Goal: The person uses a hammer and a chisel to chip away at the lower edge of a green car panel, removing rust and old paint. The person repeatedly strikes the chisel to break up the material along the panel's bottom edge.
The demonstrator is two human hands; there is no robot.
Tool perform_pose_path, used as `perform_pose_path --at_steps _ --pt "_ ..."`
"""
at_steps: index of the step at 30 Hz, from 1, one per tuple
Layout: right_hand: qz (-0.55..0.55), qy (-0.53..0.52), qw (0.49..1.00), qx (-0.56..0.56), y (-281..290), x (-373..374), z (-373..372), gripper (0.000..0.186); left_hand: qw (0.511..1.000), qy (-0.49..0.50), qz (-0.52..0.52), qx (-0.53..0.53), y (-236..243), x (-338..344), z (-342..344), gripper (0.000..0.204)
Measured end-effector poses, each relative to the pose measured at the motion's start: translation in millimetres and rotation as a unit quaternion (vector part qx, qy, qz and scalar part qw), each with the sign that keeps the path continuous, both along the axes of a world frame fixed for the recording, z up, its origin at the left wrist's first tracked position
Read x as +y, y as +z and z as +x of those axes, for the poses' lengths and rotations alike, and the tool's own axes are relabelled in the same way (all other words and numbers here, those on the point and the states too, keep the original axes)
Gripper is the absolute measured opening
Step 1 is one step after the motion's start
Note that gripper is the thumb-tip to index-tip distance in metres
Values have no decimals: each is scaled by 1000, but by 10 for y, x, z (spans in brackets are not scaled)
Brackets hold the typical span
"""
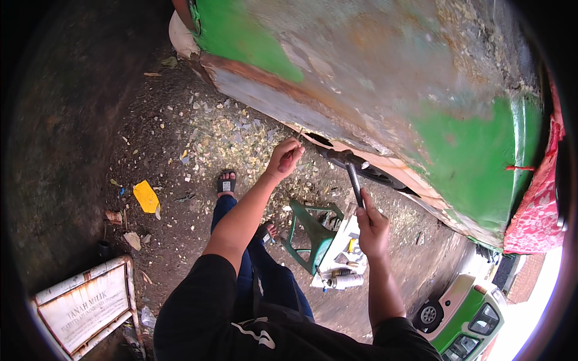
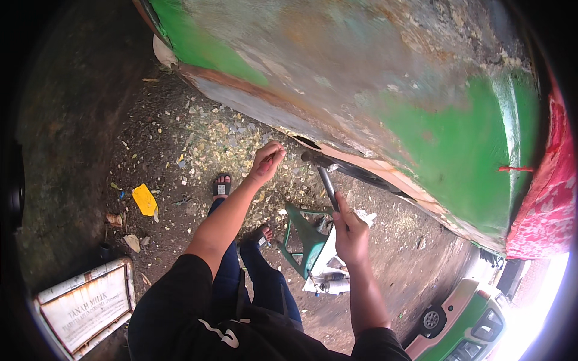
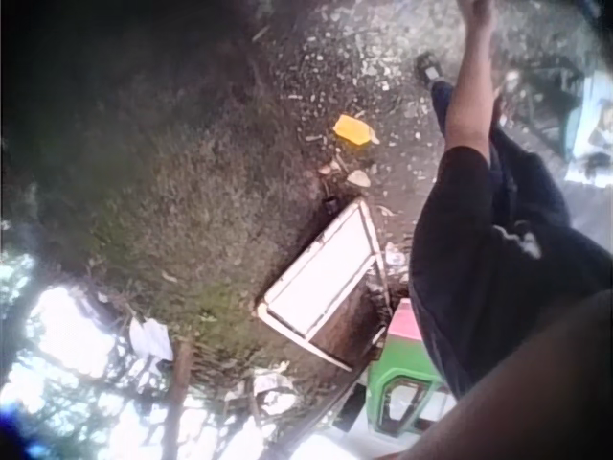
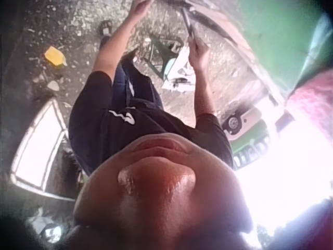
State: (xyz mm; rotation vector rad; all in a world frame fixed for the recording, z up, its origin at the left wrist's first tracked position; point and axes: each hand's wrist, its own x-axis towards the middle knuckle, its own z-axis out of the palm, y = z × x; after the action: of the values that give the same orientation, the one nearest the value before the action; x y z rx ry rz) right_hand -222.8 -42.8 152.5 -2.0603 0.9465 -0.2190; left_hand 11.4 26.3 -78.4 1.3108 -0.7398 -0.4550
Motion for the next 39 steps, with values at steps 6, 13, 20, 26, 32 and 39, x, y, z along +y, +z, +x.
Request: perform_pose_path --at_steps 6,13,20,26,32,39 --pt "46 -39 998 35 -124 194 -298 41 999 -10 27 -28 -39 -43 5 21" --pt "71 -76 994 28 -224 375 -434 44 998 -6 15 -67 -131 -70 15 20" --pt "18 -23 1000 7 -273 512 -288 41 995 -23 18 -101 -100 -69 -9 21" --pt "-152 144 961 -179 -141 639 112 52 998 -50 13 -39 -127 -78 57 20" --pt "-242 191 948 77 -442 339 156 53 924 -115 -25 365 -44 -165 -44 30" --pt "-221 199 944 -144 -520 418 93 51 997 -28 60 -33 36 -166 106 27"
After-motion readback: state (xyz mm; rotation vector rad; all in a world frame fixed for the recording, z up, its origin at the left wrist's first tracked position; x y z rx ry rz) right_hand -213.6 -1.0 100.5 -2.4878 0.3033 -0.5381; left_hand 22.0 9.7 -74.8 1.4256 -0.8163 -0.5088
